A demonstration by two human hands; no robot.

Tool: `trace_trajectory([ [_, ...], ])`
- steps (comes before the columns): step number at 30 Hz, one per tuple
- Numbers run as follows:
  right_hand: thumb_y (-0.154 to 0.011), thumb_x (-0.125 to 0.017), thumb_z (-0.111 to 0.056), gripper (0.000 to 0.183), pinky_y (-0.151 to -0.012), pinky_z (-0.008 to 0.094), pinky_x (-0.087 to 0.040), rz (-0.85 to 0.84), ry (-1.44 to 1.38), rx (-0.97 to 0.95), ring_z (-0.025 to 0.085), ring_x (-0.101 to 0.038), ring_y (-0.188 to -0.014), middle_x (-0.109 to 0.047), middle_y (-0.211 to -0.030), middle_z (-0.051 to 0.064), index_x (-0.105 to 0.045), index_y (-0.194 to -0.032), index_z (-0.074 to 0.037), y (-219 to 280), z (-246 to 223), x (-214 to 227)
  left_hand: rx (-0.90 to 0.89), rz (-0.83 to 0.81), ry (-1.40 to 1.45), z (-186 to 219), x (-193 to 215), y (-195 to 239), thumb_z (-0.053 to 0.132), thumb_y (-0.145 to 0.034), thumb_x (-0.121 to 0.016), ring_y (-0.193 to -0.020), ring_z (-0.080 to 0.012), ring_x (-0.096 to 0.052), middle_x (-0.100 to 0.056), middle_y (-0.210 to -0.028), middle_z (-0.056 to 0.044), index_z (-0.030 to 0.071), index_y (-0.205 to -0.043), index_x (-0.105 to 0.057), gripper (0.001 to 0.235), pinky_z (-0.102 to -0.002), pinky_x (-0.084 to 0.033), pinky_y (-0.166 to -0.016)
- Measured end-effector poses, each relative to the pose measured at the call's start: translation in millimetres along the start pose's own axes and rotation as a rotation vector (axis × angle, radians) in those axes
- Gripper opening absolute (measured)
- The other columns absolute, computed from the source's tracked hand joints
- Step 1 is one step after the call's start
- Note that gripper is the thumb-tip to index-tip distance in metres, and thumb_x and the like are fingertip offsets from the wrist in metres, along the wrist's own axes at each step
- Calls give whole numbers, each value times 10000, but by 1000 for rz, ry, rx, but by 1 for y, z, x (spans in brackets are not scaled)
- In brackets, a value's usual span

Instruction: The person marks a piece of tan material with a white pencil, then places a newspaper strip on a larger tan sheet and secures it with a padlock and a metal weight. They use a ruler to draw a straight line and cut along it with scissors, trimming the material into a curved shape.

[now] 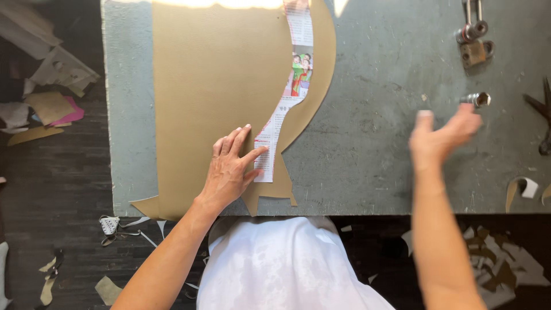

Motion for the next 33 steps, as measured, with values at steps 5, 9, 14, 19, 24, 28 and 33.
trace_trajectory([
  [5, -1023, -704, -18, 557, -1107, 408, -491, 28, -48, 35, 317, -612, -1309, -567, -1432, 208, -422, -1503, 1, -81, 123, -6, 25, -26, -6, 3, 3, 1, 305, -701, -884, -1449, -320, -340, -379, -1575, -136, 246, -1364, -624, 715, -481, -280, -1176],
  [9, -985, -743, -12, 376, -908, 332, -589, -15, -199, 73, 210, -740, -1028, -678, -1185, 97, -501, -1272, 12, -92, 111, -11, 54, -51, -10, 3, 3, -2, 319, -633, -916, -1455, -319, -320, -354, -1584, -134, 240, -1384, -599, 819, -474, -266, -1181],
  [14, -942, -720, 1, 332, -907, 333, -587, -74, -289, 226, 179, -705, -1027, -675, -1190, 99, -543, -1224, -1, -58, -14, -9, 74, -57, 10, 2, -2, 4, 330, -629, -924, -1467, -315, -307, -350, -1586, -129, 223, -1417, -559, 875, -465, -264, -1188],
  [19, -903, -816, -90, 382, -874, 318, -597, -615, -463, 294, 165, -721, -1005, -711, -1141, 76, -610, -1221, -35, 74, -177, -22, 57, -26, 6, -3, -8, 5, 347, -638, -926, -1464, -316, -312, -352, -1588, -137, 172, -1439, -537, 907, -477, -258, -1193],
  [24, -870, -783, -61, 437, -864, 321, -602, -900, -580, 468, 189, -734, -1040, -739, -1131, 92, -608, -1270, -36, 150, -281, -17, 26, -10, -32, -8, -10, 2, 338, -623, -932, -1462, -326, -320, -360, -1582, -156, 166, -1447, -535, 930, -481, -267, -1182],
  [28, -862, -769, -35, 452, -893, 341, -599, -903, -542, 561, 241, -737, -1024, -717, -1190, 120, -611, -1285, -42, 171, -303, -18, 31, -17, -22, -10, -14, 4, 340, -583, -939, -1450, -333, -330, -361, -1572, -166, 171, -1440, -539, 961, -487, -278, -1170],
  [33, -825, -781, -55, 517, -953, 377, -559, -831, -427, 634, 314, -667, -1143, -673, -1253, 122, -594, -1306, -70, 182, -306, -19, -7, 16, 22, -10, -9, 0, 337, -589, -943, -1436, -352, -351, -385, -1549, -182, 154, -1410, -552, 928, -499, -303, -1142],
])
Point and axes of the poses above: each hand's wrist, its own y-axis away from the middle knuckle, its own x-axis out of the back of the hand, z = x × y, the point moved 4 cm from there along -y, towards the middle knuckle
